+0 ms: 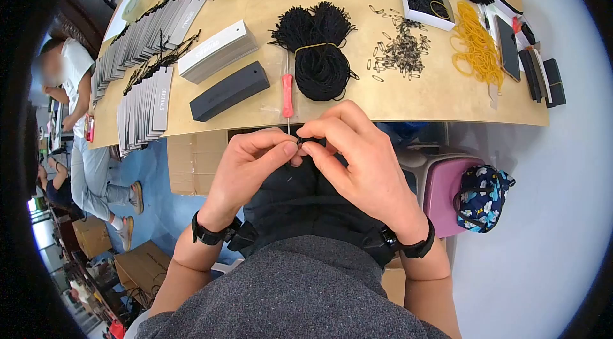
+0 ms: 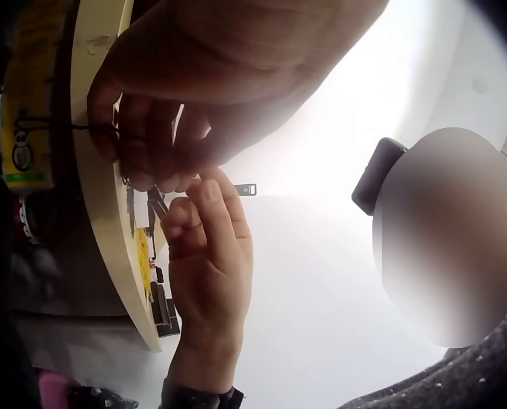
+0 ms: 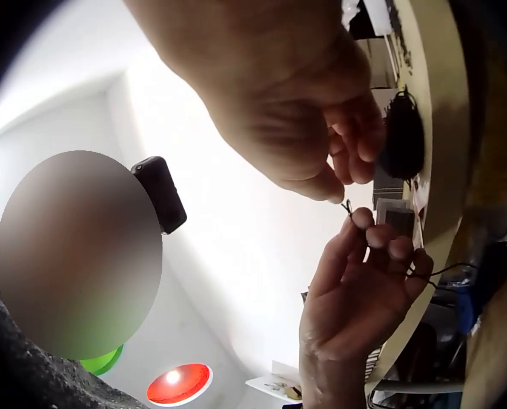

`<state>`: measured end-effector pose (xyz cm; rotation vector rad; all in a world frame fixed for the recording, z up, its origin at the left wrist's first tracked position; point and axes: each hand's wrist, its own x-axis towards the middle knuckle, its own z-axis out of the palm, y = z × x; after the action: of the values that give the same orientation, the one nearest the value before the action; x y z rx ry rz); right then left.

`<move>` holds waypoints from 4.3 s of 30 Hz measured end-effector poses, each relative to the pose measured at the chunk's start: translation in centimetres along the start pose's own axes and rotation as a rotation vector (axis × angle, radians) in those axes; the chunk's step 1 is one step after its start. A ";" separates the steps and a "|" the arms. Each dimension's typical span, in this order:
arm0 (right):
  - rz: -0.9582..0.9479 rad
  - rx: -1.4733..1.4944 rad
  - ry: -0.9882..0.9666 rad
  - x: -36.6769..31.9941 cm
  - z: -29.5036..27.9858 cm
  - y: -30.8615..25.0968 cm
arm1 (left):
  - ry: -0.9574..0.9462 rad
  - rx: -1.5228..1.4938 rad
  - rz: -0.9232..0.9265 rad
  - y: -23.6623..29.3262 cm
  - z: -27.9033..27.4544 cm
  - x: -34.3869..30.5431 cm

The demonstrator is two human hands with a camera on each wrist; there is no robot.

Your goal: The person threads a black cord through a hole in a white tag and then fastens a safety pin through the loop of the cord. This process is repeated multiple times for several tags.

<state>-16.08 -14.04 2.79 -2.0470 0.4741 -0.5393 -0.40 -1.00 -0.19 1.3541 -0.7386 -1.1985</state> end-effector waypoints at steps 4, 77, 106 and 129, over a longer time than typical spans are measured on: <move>-0.016 -0.055 -0.020 0.1 0.1 0.1 | 0.004 0.051 0.030 -0.1 -0.1 -0.1; -0.428 -0.457 0.058 0.4 1.9 1.7 | 0.170 0.532 0.223 1.2 0.9 -1.3; 0.020 0.102 0.094 -0.8 1.3 2.4 | 0.023 -0.017 -0.070 0.6 -0.5 -1.1; 0.365 0.779 -0.274 -4.0 -3.1 4.1 | 0.017 0.755 0.314 5.5 5.9 0.0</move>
<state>-21.55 -16.07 -0.02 -1.2226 0.3785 -0.1664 -4.75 -3.86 5.93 1.7567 -1.4210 -0.6659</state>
